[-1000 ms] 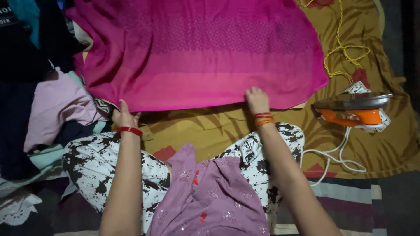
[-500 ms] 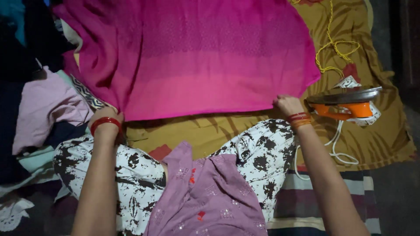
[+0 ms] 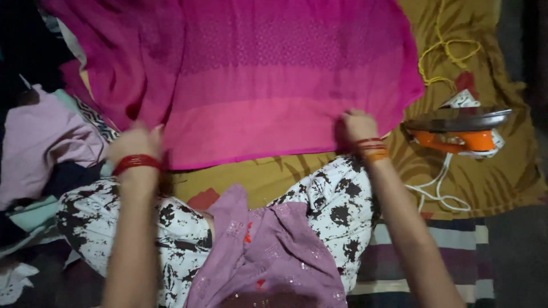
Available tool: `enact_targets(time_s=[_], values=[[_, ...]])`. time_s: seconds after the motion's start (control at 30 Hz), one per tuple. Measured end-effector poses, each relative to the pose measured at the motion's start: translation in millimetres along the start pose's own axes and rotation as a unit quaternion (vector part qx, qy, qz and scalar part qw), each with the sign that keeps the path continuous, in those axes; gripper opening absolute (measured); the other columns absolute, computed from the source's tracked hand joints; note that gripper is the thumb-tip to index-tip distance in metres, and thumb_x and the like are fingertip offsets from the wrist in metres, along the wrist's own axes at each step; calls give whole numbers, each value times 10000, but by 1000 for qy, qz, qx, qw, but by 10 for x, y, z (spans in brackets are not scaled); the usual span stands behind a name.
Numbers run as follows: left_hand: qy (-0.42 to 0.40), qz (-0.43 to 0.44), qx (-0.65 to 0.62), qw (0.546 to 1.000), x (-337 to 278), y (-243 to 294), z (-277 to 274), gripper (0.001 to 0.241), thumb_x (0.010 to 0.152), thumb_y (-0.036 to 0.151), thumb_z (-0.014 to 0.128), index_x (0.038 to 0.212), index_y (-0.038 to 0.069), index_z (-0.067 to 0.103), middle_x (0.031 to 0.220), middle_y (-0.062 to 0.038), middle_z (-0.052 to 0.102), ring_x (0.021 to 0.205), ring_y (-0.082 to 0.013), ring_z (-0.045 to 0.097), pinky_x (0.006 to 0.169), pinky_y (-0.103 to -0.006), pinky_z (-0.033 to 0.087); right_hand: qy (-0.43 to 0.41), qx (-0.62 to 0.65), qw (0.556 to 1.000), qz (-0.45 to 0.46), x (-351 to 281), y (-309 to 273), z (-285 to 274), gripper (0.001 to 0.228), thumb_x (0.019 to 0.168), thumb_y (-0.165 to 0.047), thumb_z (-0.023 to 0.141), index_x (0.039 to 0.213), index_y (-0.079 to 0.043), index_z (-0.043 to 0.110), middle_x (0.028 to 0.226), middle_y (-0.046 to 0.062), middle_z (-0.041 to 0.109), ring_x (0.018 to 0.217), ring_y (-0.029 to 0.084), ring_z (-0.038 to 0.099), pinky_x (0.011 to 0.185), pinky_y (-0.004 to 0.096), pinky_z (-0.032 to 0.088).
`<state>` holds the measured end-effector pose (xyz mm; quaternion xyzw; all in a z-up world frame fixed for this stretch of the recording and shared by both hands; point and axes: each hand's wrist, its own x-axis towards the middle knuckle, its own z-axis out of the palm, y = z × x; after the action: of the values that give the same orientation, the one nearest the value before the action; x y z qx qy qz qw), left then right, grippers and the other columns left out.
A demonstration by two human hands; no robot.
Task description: The person is ironing a pink saree/garment on a bed.
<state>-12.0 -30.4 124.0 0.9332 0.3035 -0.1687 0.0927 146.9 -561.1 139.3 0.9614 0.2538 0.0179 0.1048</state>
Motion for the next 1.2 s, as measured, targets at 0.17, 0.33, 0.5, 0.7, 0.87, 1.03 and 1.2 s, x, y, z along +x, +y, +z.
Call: enact_targets(time_s=[0.17, 0.33, 0.5, 0.7, 0.87, 1.03, 1.2], values=[[0, 254, -163, 953, 67, 1314, 507, 423, 1104, 367, 384, 1293, 87, 640, 1321, -202, 665, 1251, -386, 620, 1060, -521, 501, 58, 251, 958, -129, 693, -1502, 32, 377, 957, -276, 624, 1258, -51, 656, 1356, 197, 616, 1254, 390, 585, 1062, 485, 464], [90, 312, -124, 938, 469, 1707, 1146, 585, 1053, 398, 332, 1575, 134, 305, 1665, -103, 227, 1533, -259, 204, 1221, -554, 177, 44, 194, 964, -179, 1065, -1999, 470, 578, 999, -385, 569, 1485, -80, 500, 1573, 147, 453, 1484, 321, 394, 1218, 531, 288], [60, 237, -13, 970, 882, 1386, 778, 633, 1055, 490, 283, 1633, 259, 167, 1710, -50, 71, 1556, -254, 104, 1230, -592, 96, -9, 102, 988, -114, 1358, -1192, 599, 756, 973, -523, 524, 1601, -144, 344, 1690, 114, 259, 1560, 301, 184, 1237, 582, 101], [113, 156, -204, 960, 1449, 1101, 688, 666, 1064, 413, 445, 1662, 210, 234, 1596, -237, 357, 1386, -440, 424, 1170, -528, 378, -14, 90, 992, 85, 1595, 53, 803, 768, 1007, -498, 498, 1646, -123, 295, 1720, 128, 202, 1580, 321, 147, 1249, 584, 85], [166, 146, -194, 956, 1536, 1122, 663, 696, 1044, 390, 522, 1660, 197, 262, 1469, -310, 479, 1307, -480, 478, 1105, -549, 408, 88, 121, 962, 227, 1947, -179, 1035, 732, 1077, -428, 529, 1673, -59, 319, 1702, 205, 261, 1609, 376, 195, 1333, 564, 105], [159, 147, -182, 959, 1532, 1105, 658, 728, 1011, 400, 537, 1657, 217, 255, 1458, -306, 487, 1292, -483, 478, 1121, -551, 398, -109, 95, 952, -271, 2123, -2237, 563, 836, 947, -659, 474, 1600, -166, 300, 1678, 110, 250, 1557, 328, 163, 1250, 603, 57], [164, 138, -192, 958, 1525, 1064, 697, 730, 1006, 385, 542, 1658, 216, 259, 1453, -311, 482, 1299, -481, 482, 1129, -547, 396, -130, 122, 952, -248, 2749, -1940, 155, 800, 912, -617, 484, 1593, -232, 320, 1681, 78, 251, 1562, 301, 173, 1241, 587, 64]])
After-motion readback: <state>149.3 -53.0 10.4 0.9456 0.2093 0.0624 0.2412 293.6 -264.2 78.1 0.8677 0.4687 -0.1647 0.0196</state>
